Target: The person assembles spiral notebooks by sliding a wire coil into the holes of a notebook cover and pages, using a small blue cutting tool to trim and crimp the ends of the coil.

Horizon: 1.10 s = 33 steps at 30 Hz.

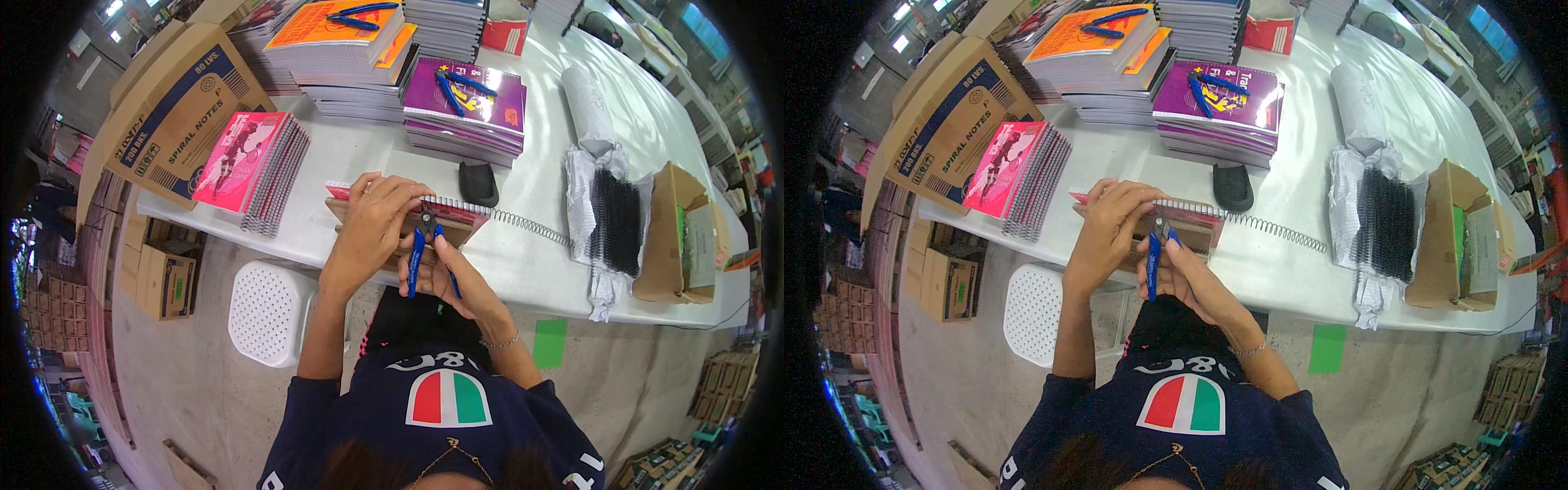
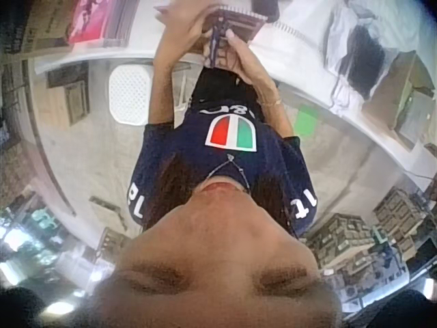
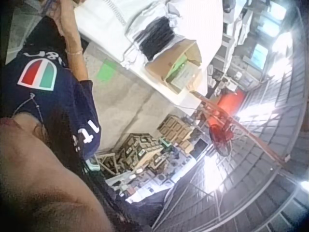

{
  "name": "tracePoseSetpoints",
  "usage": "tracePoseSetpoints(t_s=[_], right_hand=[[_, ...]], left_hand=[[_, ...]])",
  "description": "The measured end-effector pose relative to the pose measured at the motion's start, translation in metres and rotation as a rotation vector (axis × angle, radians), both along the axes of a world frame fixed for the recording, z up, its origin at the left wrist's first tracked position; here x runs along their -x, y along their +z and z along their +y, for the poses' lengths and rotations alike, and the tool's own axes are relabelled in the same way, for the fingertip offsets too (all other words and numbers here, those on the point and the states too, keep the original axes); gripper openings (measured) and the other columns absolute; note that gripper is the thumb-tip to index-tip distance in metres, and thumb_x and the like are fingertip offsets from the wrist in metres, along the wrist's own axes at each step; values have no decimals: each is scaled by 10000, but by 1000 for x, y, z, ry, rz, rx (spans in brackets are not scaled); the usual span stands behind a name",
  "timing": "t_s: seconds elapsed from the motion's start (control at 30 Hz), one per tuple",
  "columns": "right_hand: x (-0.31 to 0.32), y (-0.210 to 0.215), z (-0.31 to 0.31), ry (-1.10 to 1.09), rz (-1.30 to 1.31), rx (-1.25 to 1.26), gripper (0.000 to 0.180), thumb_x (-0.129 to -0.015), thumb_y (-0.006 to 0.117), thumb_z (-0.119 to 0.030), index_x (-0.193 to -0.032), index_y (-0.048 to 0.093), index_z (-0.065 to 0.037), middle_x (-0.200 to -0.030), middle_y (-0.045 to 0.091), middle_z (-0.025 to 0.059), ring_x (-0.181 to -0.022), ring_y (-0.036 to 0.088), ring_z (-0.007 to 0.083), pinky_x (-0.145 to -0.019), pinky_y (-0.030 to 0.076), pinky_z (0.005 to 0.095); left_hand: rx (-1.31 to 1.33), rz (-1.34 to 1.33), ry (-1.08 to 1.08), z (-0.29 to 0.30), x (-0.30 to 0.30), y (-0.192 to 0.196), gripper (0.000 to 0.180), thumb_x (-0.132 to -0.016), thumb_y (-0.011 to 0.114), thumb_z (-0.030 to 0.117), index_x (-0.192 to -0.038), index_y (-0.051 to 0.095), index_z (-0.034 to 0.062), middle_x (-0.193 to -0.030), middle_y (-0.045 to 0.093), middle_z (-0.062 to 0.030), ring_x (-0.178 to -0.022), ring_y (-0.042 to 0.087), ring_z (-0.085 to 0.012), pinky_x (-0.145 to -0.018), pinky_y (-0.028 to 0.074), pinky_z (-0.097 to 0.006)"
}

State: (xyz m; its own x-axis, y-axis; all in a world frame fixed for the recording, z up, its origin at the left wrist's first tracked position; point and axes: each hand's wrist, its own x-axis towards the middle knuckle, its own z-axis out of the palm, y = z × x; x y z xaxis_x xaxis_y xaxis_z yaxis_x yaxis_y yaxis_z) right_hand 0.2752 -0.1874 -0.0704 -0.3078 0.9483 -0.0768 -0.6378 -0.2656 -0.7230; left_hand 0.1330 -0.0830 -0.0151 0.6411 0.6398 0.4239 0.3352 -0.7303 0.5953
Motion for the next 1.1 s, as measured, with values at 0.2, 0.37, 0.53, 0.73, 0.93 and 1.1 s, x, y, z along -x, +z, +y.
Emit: tracePoseSetpoints(t_s=[0.2,0.37,0.53,0.73,0.93,1.1], right_hand=[[5,6,-1,26,172,20,502,-1034,300,-508,-1180,497,-71,-896,588,83,-793,599,191,-755,496,318],[12,13,-5,22,306,84,471,-1029,301,-522,-1098,486,-95,-776,520,61,-632,512,162,-626,428,293],[18,18,-10,-29,235,164,446,-1024,323,-521,-1061,479,-105,-716,487,48,-543,442,135,-542,384,280],[4,19,-15,-54,86,179,427,-1025,359,-487,-1013,488,-81,-660,465,44,-491,413,120,-465,362,266],[-52,31,-35,238,-945,17,426,-999,476,-446,-1005,552,-27,-695,541,60,-581,507,142,-526,405,285],[-122,7,-66,-236,-1651,118,492,-958,542,-428,-1230,558,-18,-1066,622,226,-999,582,379,-904,439,416]], left_hand=[[-18,2,10,-1,0,-1,224,-938,494,113,-1084,658,65,-1043,651,-78,-1047,584,-219,-1064,253,-416],[-42,-28,26,-4,-2,-1,199,-913,543,131,-1052,668,63,-1017,654,-77,-1021,588,-221,-1044,270,-416],[-8,-67,56,-8,1,-5,185,-889,602,177,-1014,692,75,-1013,671,-63,-1032,586,-197,-1053,256,-416],[-50,-115,58,-10,-5,-9,162,-907,589,145,-1006,704,88,-993,680,-50,-986,598,-185,-1030,275,-400],[-89,-136,119,-11,-2,-13,164,-927,560,119,-1008,696,73,-985,680,-52,-951,605,-197,-997,304,-390],[-49,-317,179,-10,-17,-12,190,-934,542,103,-1067,674,72,-977,660,-76,-979,595,-220,-1003,312,-426]])
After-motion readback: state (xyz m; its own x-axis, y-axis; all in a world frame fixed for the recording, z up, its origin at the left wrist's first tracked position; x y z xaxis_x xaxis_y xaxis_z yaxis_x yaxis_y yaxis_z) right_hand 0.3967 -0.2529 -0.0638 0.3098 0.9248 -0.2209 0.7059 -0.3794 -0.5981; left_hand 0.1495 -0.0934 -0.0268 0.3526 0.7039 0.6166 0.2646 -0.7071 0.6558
